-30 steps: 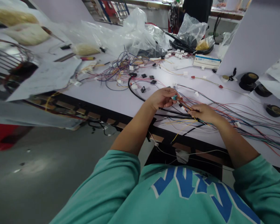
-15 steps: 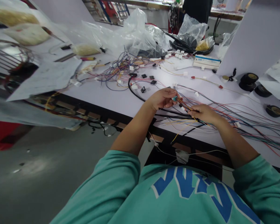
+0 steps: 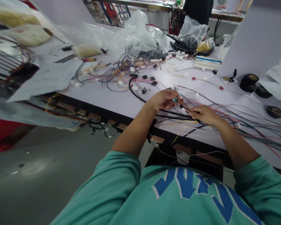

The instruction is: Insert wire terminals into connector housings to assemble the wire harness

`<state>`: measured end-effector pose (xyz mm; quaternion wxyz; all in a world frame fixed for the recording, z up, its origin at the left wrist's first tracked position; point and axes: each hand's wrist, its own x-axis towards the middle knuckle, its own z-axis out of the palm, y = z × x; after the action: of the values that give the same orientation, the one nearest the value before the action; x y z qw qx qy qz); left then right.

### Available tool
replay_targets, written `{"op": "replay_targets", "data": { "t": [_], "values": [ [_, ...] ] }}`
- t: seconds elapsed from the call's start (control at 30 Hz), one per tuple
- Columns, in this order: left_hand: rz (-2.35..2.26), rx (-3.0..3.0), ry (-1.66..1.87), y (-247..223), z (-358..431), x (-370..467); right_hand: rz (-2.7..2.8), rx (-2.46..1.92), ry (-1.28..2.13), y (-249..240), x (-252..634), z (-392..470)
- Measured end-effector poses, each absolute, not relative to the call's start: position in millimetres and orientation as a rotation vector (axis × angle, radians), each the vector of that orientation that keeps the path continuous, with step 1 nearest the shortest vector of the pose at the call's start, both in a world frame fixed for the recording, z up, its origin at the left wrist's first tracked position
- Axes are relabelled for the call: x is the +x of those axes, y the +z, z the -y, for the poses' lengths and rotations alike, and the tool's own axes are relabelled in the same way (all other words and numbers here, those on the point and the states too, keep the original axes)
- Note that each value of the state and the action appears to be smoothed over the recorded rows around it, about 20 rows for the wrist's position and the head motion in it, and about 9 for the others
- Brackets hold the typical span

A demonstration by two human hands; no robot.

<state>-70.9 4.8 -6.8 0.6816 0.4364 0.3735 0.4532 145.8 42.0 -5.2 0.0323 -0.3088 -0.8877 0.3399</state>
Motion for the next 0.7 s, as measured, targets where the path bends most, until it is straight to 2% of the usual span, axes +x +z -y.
{"op": "replay_targets", "data": {
  "t": [0.7],
  "values": [
    [-0.729, 1.053, 1.000, -4.2, -0.4, -67.7, 2.725, -0.928, 1.046, -5.8, 145.2, -42.2]
  ]
}}
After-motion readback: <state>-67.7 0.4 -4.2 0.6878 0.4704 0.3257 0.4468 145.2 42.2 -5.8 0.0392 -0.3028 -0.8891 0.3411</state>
